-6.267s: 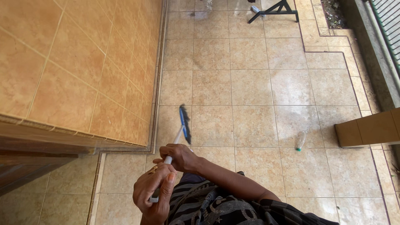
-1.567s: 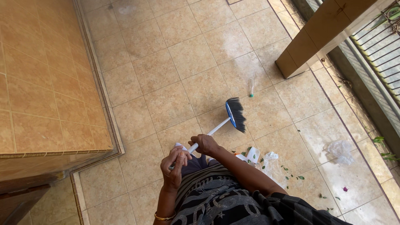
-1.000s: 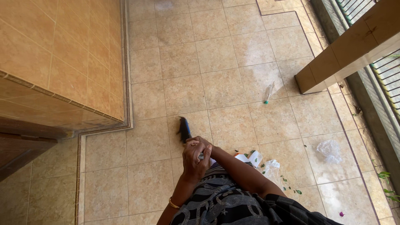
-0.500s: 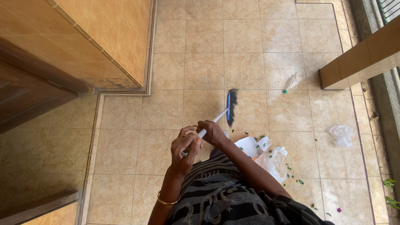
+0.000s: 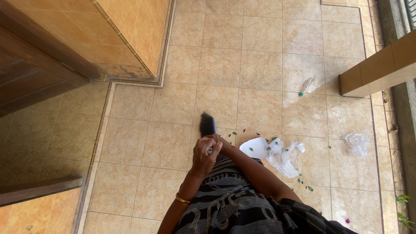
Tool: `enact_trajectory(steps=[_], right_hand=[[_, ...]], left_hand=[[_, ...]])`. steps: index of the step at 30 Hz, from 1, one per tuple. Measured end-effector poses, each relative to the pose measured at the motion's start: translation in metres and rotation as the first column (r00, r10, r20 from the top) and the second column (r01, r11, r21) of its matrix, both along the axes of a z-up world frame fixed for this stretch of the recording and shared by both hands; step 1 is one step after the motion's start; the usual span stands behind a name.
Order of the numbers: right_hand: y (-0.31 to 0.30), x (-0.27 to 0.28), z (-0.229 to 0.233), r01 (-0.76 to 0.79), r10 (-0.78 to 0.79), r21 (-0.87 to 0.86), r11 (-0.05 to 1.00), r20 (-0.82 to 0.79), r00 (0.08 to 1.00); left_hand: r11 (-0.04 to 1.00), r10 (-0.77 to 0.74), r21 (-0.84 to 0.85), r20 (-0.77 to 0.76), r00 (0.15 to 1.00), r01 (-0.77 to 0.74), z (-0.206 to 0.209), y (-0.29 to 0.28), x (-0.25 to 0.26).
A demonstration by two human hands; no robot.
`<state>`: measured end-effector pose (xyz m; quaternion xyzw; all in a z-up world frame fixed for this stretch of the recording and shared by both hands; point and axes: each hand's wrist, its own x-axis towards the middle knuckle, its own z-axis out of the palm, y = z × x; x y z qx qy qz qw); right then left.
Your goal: The person sweeps debris, including leaves and paper scraps, into a pile on a tiled balcony using a broom.
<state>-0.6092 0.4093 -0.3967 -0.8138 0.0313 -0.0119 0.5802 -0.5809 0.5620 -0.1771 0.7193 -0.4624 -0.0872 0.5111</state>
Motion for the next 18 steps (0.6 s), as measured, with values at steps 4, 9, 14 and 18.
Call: enact_trajectory(steps=[4,9,14,18], right_hand=[[-0.011,-0.036,0.006,0.085,-0.109,-0.180,0.980,-0.127,0.986],[-0.001,-0.058,0.043,0.141,-0.281,-0.476,0.868,-0.236,0.930],[0.033,-0.086,0.119,0.189,-0.204,-0.438,0.879,0.015,0.979],[0.064,-0.120,0.172,0.094,-0.050,-0.330,0.939,0.140,0.989]], left_hand=[[0.996,-0.072,0.018,-0.484,0.872,0.092,-0.024,0.008,0.006],[0.988,-0.126,-0.147,-0.602,0.789,0.046,0.005,0.023,-0.015],[0.937,-0.128,-0.345,-0.206,0.970,0.050,0.073,0.048,-0.058],[0.905,-0.041,-0.423,0.017,0.999,0.045,0.120,0.069,-0.115]])
